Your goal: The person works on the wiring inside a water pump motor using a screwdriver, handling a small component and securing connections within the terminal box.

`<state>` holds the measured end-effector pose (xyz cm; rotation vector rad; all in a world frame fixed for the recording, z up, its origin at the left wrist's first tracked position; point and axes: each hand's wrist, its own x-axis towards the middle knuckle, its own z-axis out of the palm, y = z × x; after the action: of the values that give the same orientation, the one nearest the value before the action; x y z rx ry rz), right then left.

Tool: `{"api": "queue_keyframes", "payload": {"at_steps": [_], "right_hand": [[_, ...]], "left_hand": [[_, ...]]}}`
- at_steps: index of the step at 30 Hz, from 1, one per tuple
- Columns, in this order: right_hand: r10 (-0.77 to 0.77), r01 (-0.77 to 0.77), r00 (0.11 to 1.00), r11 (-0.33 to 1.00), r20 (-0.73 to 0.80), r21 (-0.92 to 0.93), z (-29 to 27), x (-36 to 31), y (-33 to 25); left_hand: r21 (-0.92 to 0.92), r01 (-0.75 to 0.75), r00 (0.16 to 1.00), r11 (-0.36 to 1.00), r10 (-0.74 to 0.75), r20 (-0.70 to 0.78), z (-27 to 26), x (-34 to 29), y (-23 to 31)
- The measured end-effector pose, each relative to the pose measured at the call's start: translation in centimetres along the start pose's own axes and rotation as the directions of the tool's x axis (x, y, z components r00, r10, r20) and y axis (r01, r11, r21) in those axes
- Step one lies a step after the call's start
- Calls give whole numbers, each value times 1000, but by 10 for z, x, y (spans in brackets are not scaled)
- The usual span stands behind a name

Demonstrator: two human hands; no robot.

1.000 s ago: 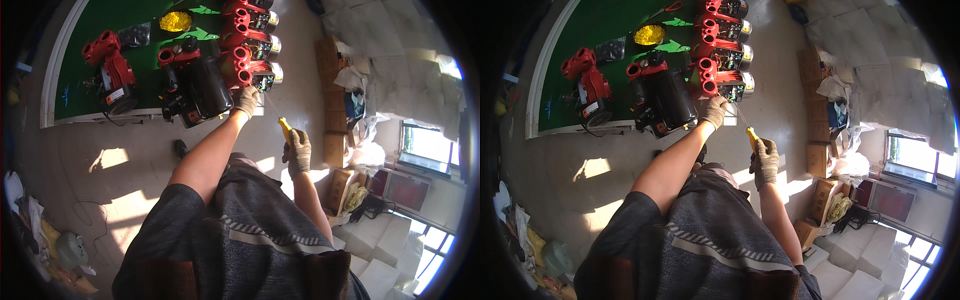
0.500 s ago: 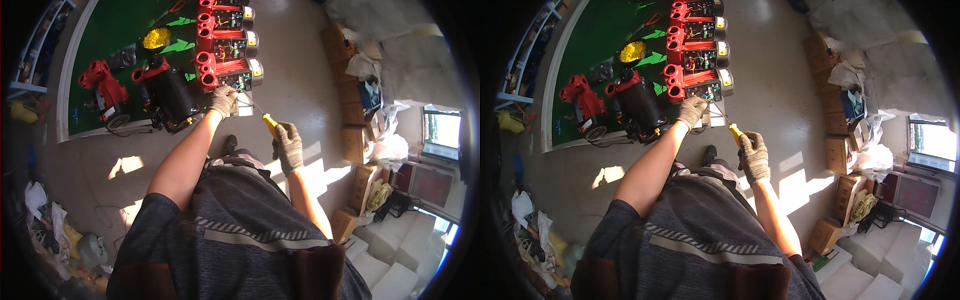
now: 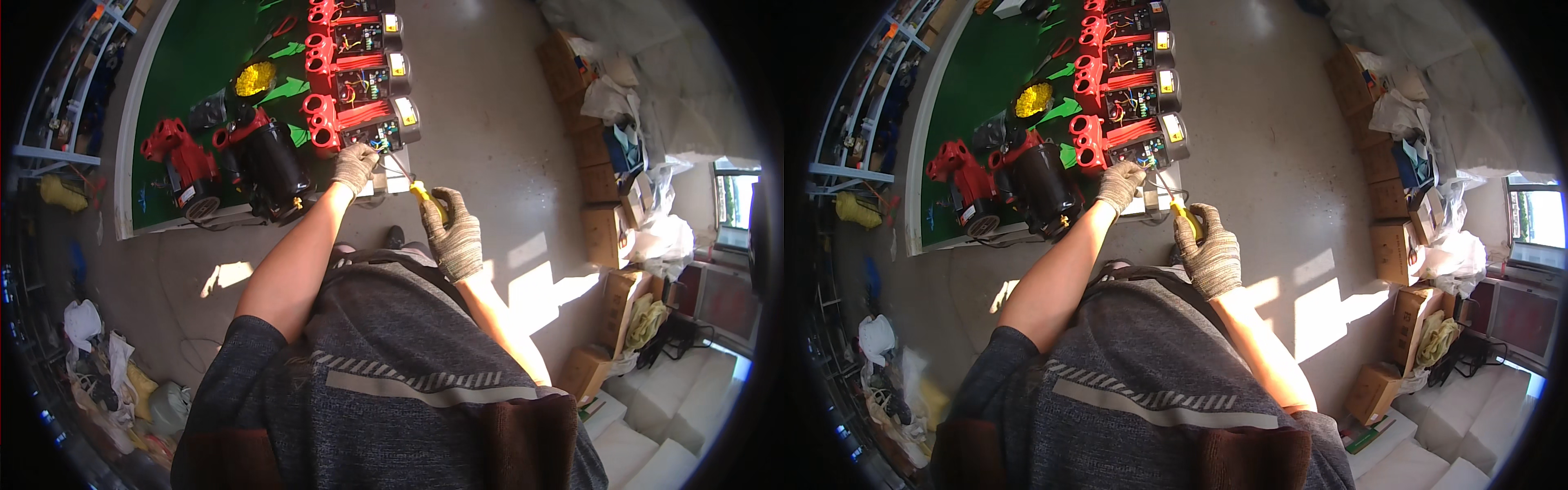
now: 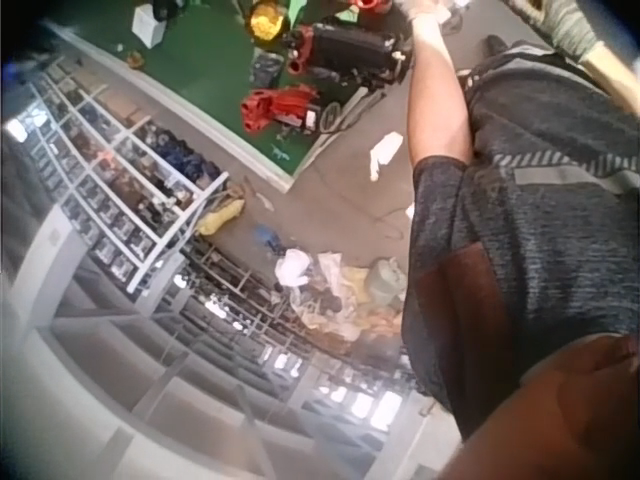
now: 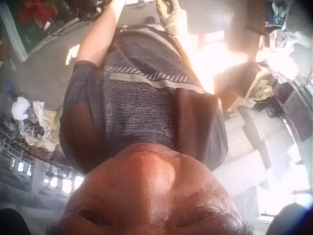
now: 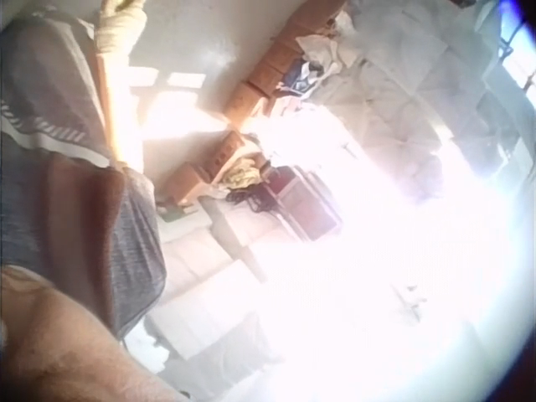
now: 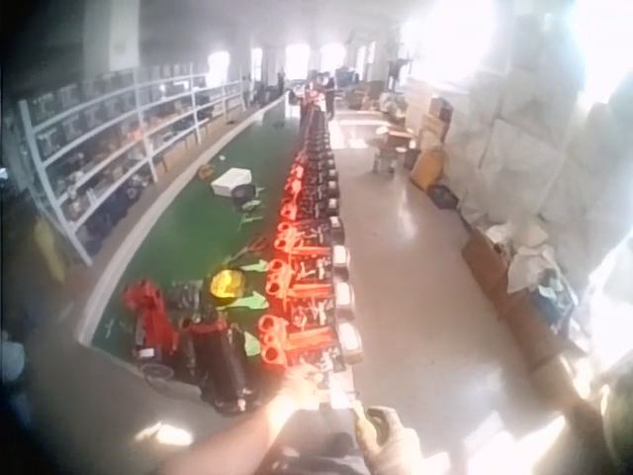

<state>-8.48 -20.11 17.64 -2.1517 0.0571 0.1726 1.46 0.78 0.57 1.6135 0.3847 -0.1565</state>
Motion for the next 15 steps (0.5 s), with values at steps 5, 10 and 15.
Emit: {"api": "queue_keyframes", "payload": {"at_steps": [5, 10, 15], "right_hand": [[4, -3, 1000, 1000, 26, -10, -3, 1, -1], [47, -47, 999, 988, 5, 146, -10, 8, 14], [158, -165, 986, 956, 49, 242, -21, 12, 20]], "left_hand": [[17, 26, 999, 1000, -26, 29, -2, 6, -1], [95, -47, 998, 994, 43, 37, -6, 8, -9], [-18, 39, 997, 999, -37, 69, -5, -7, 1]]}}
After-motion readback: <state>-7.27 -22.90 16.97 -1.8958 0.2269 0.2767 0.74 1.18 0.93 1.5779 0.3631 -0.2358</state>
